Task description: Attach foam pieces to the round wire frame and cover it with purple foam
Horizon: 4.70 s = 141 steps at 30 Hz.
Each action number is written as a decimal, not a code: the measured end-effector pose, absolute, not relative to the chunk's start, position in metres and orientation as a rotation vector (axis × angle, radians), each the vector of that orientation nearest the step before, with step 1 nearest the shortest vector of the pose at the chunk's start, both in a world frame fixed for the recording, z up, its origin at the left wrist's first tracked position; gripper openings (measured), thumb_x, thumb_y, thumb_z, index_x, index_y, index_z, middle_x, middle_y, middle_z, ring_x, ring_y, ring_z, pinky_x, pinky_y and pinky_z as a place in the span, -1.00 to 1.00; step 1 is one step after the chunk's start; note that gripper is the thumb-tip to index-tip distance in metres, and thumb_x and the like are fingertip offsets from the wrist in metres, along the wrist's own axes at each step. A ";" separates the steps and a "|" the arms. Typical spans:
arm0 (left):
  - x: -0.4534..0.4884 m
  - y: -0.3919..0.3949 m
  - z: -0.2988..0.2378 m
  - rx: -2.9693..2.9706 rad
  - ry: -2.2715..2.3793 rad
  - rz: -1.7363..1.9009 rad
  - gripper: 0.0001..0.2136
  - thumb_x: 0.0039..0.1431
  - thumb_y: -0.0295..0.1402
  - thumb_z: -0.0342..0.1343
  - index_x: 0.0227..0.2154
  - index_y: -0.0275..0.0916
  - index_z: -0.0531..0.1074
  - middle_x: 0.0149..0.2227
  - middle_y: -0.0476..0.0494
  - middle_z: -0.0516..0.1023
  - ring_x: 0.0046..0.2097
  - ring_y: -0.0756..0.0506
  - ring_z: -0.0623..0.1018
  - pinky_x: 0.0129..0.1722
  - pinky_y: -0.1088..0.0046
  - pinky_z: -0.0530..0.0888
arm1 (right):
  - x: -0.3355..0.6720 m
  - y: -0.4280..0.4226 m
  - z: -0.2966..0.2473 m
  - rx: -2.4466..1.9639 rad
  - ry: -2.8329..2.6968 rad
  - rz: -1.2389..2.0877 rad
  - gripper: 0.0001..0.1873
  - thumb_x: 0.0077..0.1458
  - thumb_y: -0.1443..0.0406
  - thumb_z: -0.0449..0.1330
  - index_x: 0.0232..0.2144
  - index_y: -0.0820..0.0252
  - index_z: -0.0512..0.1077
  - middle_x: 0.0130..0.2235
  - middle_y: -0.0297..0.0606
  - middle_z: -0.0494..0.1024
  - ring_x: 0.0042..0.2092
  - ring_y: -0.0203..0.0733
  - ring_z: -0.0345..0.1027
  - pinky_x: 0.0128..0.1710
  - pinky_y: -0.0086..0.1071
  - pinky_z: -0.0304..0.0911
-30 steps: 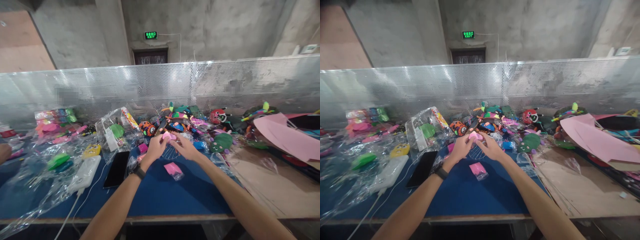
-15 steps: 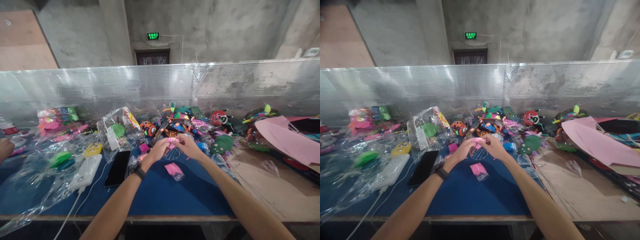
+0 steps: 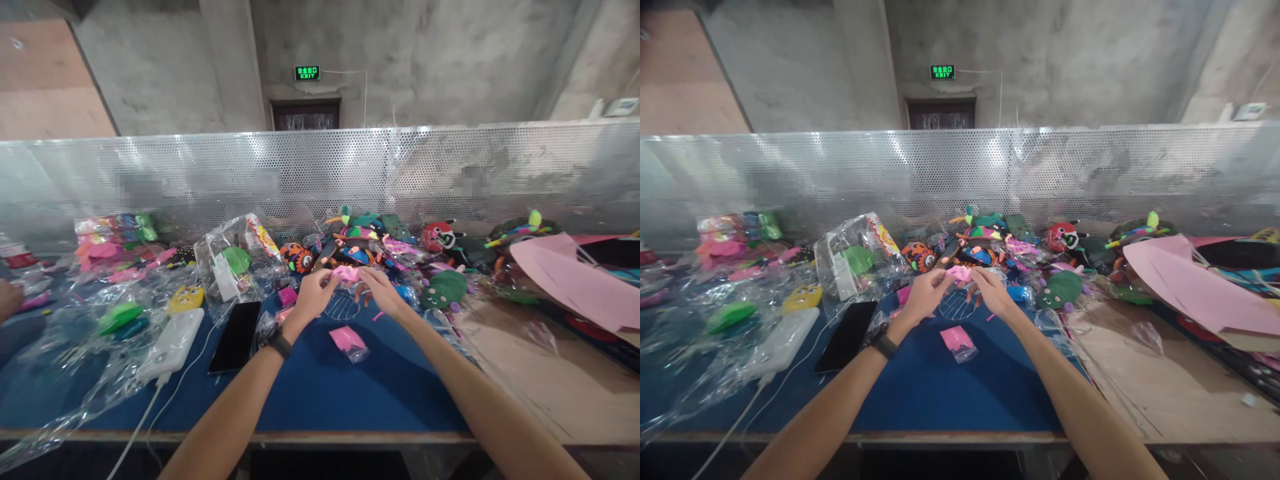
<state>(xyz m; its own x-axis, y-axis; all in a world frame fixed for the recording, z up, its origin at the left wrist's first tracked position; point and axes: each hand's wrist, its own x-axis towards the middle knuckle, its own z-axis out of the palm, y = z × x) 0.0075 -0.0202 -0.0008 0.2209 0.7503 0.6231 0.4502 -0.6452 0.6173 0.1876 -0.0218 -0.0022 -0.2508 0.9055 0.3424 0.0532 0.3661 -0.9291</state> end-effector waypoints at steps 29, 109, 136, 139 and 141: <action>0.003 -0.007 -0.011 2.082 1.061 1.171 -0.63 0.16 -0.09 -0.05 -0.38 -0.32 0.47 -0.45 -0.11 0.52 -0.49 -0.03 0.46 -0.50 0.51 0.36 | 0.187 -0.021 -0.011 -0.963 -1.915 0.783 -0.44 0.10 0.03 0.09 0.09 0.16 0.21 -0.26 -0.20 0.52 -0.53 -0.30 0.34 -0.62 -0.43 0.24; 0.012 -0.016 -0.005 2.037 1.010 1.109 -0.57 0.17 -0.02 -0.10 -0.40 -0.30 0.47 -0.48 -0.09 0.46 -0.49 -0.02 0.42 -0.50 0.50 0.34 | 0.197 -0.006 -0.013 -1.092 -1.964 0.179 -0.70 0.23 0.16 -0.06 -0.32 0.18 0.39 -0.52 -0.32 0.44 -0.47 -0.23 0.30 -0.41 -0.38 0.15; 0.009 -0.016 -0.006 1.726 0.868 0.901 -0.53 0.07 0.03 0.05 -0.17 -0.30 0.42 -0.26 -0.20 0.51 -0.32 -0.06 0.52 -0.39 0.43 0.50 | 0.188 -0.018 -0.017 -1.000 -2.135 0.090 -0.53 0.09 0.14 0.17 0.07 0.02 0.32 0.01 -0.27 0.47 0.02 -0.07 0.33 0.00 -0.19 0.24; 0.009 -0.016 -0.003 1.758 0.861 0.972 -0.57 0.09 -0.03 0.07 -0.17 -0.30 0.44 -0.27 -0.20 0.51 -0.32 -0.06 0.51 -0.37 0.41 0.51 | 0.190 -0.019 -0.014 -1.033 -2.138 -0.088 -0.48 0.08 0.10 0.17 0.10 0.00 0.30 0.02 -0.27 0.46 0.05 -0.04 0.28 -0.01 -0.17 0.24; 0.010 -0.015 -0.003 1.782 0.881 1.010 -0.61 0.10 -0.06 0.07 -0.22 -0.31 0.46 -0.32 -0.17 0.51 -0.37 -0.05 0.50 -0.40 0.43 0.50 | 0.191 -0.019 -0.011 -1.046 -2.165 -0.164 -0.49 0.10 0.07 0.14 0.10 0.00 0.31 0.00 -0.26 0.48 0.04 -0.04 0.28 -0.05 -0.20 0.26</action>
<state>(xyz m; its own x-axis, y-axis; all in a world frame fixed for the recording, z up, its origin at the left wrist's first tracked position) 0.0095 -0.0153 -0.0030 0.4178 0.8672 0.2709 0.1507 -0.3602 0.9206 0.1912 -0.0190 -0.0111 -0.4151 0.6349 0.6516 0.7256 0.6631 -0.1838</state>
